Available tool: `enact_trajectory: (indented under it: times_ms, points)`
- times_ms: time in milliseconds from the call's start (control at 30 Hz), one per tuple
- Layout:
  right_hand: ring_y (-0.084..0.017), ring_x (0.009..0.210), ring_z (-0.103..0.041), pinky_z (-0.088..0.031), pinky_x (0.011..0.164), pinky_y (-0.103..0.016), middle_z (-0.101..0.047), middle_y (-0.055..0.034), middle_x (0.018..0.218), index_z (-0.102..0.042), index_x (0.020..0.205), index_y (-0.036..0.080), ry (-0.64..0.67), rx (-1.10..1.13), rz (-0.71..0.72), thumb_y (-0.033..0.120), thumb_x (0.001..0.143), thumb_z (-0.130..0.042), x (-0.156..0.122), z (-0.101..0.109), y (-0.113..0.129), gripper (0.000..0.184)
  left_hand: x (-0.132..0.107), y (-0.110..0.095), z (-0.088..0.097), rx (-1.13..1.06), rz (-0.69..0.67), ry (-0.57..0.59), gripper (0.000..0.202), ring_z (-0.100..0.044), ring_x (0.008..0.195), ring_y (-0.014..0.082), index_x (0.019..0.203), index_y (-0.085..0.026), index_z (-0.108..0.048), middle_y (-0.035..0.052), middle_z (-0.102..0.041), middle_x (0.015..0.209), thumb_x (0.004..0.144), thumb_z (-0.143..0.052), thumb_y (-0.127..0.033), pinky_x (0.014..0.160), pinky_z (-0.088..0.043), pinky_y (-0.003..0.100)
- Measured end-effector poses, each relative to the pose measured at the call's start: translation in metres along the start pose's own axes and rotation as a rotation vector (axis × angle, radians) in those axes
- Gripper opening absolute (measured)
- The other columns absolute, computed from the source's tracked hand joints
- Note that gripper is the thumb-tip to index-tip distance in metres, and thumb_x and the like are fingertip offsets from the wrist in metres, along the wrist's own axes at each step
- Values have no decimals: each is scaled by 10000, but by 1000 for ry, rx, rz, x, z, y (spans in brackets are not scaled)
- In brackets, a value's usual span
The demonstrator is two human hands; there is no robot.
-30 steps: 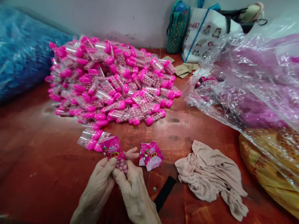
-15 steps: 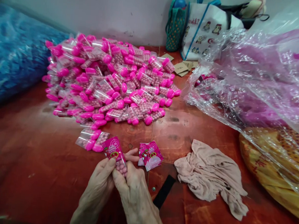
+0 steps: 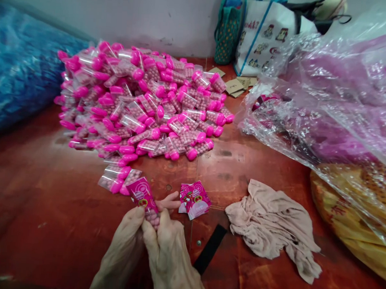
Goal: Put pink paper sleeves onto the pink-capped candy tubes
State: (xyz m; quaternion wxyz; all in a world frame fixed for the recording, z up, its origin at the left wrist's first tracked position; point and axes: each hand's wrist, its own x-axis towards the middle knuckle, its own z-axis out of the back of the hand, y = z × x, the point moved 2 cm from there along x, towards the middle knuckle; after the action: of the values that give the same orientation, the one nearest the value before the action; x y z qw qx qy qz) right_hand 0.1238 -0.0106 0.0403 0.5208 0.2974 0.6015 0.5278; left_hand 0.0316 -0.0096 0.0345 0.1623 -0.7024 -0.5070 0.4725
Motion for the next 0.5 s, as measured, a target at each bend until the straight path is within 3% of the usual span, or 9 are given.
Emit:
enact_trajectory:
  times_ms: [200,300,400,500]
  points:
    - [-128,634,-560,-408,570,-214,-599,7,692,-584,888,185,-57,101,7,375,868,-429,11,-1,-3,246,-1,2,-2,-65,-13,-2,367,-512,1077,277,1064,-129,-619,149,-596,1131,819,-469,-358,940,-370,395]
    - [-140,600,-549,-385,553,-234,-605,-2,669,-577,858,185,-98,-56,21,374,861,-443,10,4,-7,232,0,3,-2,-77,0,-32,327,-541,1032,245,1078,-150,-603,133,-604,1114,816,-496,-312,906,-404,363]
    - [-178,636,-546,-377,589,-275,-610,-44,694,-589,819,181,-261,-301,87,382,839,-476,5,16,-6,231,1,3,1,-53,-26,-117,252,-598,906,215,1000,-148,-624,117,-646,1009,814,-504,-269,798,-471,338]
    - [-200,744,-528,-389,683,-308,-592,-65,776,-593,862,178,-435,-317,209,374,825,-499,5,28,1,220,0,5,2,1,-13,-117,179,-629,724,179,899,-142,-633,84,-675,835,797,-532,-248,645,-511,297]
